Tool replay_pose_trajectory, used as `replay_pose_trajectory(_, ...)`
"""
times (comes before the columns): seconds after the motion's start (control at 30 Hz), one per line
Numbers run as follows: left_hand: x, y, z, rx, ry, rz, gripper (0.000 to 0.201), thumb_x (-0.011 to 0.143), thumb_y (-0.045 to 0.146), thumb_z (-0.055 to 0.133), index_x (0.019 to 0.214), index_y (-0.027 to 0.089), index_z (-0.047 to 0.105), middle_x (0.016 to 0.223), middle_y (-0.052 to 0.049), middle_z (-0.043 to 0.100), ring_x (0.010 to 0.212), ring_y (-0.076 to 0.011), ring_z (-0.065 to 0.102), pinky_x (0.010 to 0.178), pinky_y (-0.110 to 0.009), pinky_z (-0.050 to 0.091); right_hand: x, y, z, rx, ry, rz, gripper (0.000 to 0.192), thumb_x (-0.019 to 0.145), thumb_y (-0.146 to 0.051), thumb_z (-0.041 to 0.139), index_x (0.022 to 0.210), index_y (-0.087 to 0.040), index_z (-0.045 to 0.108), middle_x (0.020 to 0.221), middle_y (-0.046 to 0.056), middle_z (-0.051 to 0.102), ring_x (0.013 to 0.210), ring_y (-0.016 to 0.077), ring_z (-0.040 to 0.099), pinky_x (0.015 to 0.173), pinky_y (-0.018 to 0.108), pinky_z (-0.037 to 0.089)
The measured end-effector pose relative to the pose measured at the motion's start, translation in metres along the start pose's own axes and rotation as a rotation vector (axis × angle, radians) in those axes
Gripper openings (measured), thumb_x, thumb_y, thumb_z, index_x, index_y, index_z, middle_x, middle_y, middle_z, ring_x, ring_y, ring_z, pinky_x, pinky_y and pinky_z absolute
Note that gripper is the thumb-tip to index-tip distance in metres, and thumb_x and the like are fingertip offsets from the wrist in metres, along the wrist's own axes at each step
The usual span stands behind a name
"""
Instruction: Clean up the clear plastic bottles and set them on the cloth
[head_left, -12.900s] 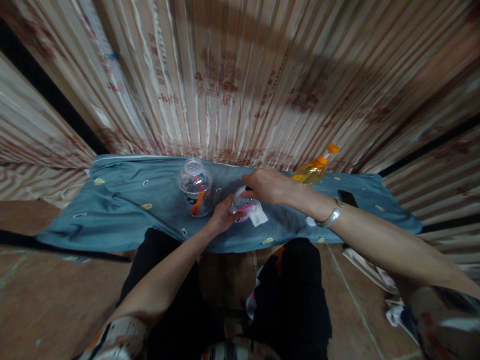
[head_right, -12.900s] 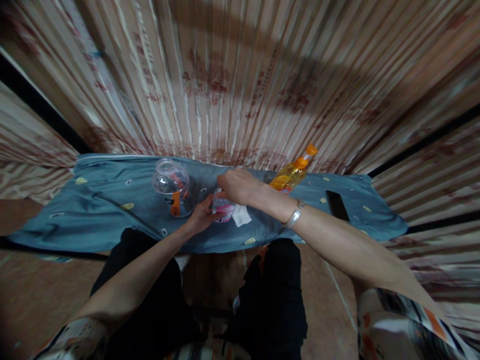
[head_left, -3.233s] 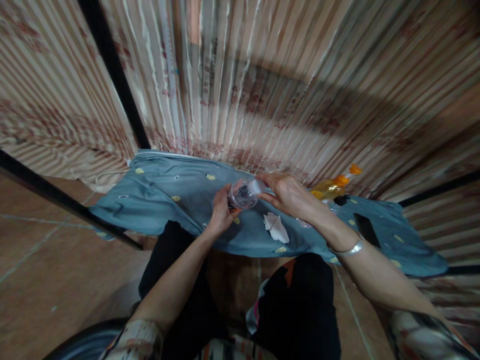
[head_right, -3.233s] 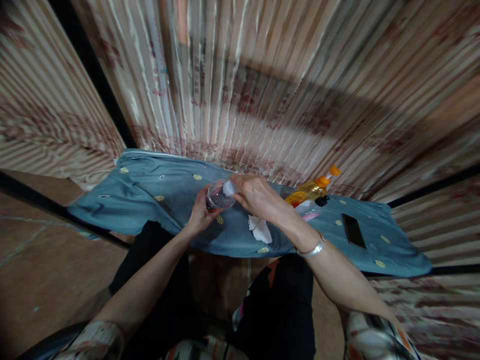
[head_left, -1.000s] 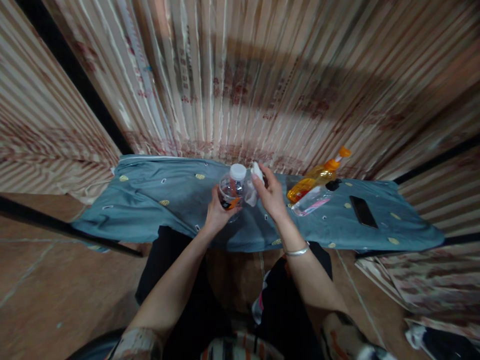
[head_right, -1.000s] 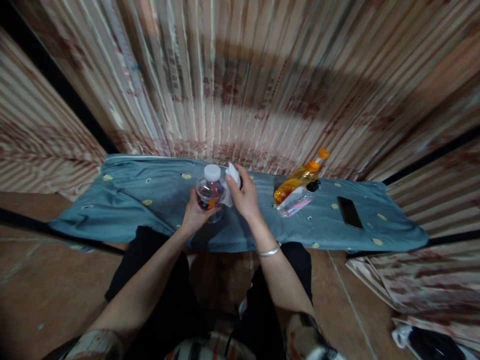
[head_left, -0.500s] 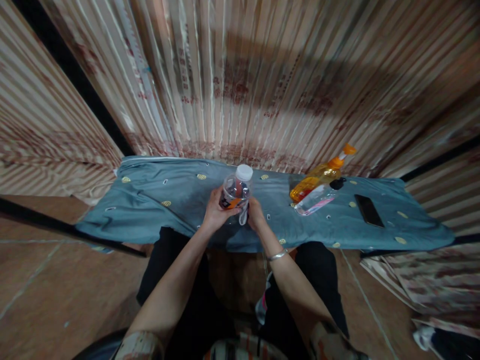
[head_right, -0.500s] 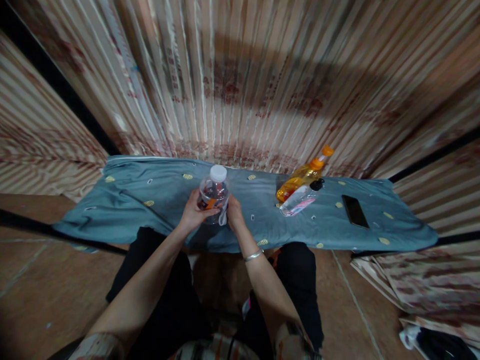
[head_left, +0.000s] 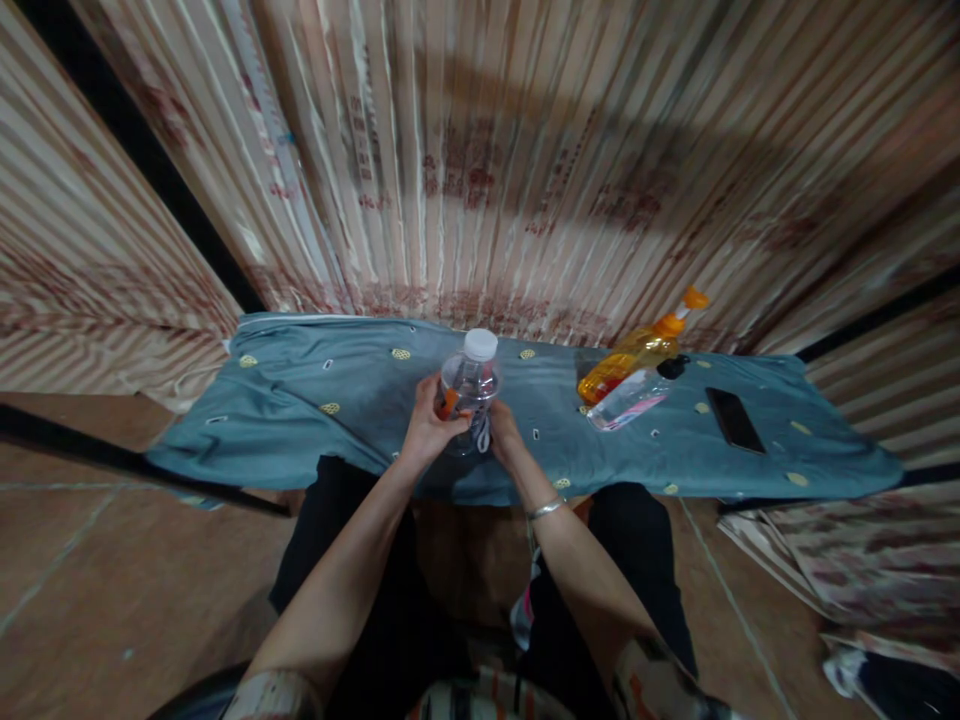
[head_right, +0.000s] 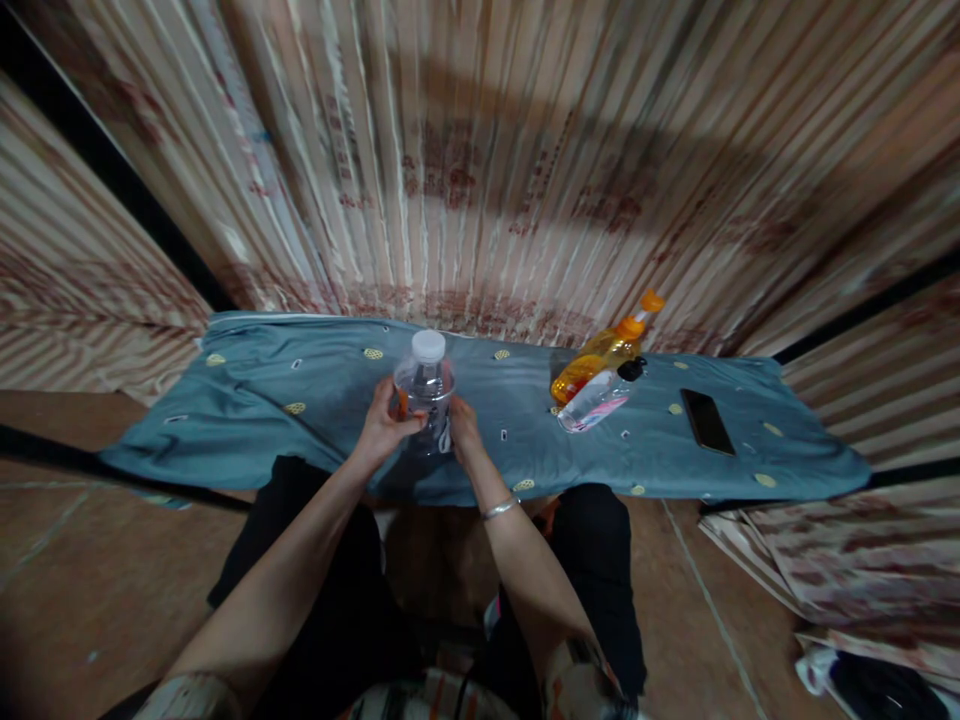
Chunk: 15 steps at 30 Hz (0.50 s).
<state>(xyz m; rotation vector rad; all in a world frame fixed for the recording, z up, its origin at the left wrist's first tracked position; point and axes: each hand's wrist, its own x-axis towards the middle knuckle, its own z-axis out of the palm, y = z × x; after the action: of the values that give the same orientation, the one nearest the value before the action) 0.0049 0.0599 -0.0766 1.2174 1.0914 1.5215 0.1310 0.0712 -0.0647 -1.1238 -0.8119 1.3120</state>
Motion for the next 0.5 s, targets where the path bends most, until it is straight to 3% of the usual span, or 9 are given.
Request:
replay_pose_trajectory(0.1,0.002,0.003,-0.002,-0.049,0.031,-0.026,0.068,0.05,0.017,0.084,0.116,0.025,0.066,0.113,-0.004,0.061,0.114,-0.0284,0.061,0.1,-0.041,0.049,-0.009,0.004,0.001,0.031,0.029,0.05,0.03,0.079,-0.049,0.067,0.065,-0.023,0.062,0.055,-0.004,0.065,0.064,0.0178,0.067,0.067,0.029,0.053)
replay_pose_trajectory(0.2,0.002,0.008,-0.003,-0.123,0.029,-0.046,0.081,0.053,0.018,0.082,0.129,0.028,0.057,0.11,-0.003,0.064,0.106,-0.026,0.065,0.098,-0.043,0.05,-0.005,-0.019,0.003,0.067,0.002,0.02,0.026,0.08,-0.047,0.065,0.072,-0.023,0.066,0.065,-0.002,0.071,0.073,0.0186,0.07,0.072,0.029,0.055)
replay_pose_trajectory(0.37,-0.005,0.015,0.001,-0.227,-0.035,-0.085,0.08,0.055,0.02,0.085,0.129,0.028,0.055,0.094,0.0,0.068,0.091,-0.024,0.069,0.092,-0.044,0.054,0.016,-0.067,0.008,-0.123,-0.131,-0.3,0.031,0.081,-0.045,0.068,0.099,-0.021,0.075,0.097,0.0,0.079,0.104,0.0222,0.07,0.094,0.034,0.054)
replay_pose_trajectory(0.5,-0.006,0.02,0.006,-0.279,-0.037,-0.088,0.078,0.055,0.023,0.089,0.127,0.027,0.059,0.108,-0.004,0.07,0.108,-0.0277,0.068,0.097,-0.043,0.052,0.007,-0.063,0.013,-0.377,-0.136,-0.494,0.044,0.094,-0.054,0.052,0.113,-0.022,0.074,0.115,0.005,0.078,0.117,0.0251,0.066,0.108,0.04,0.048)
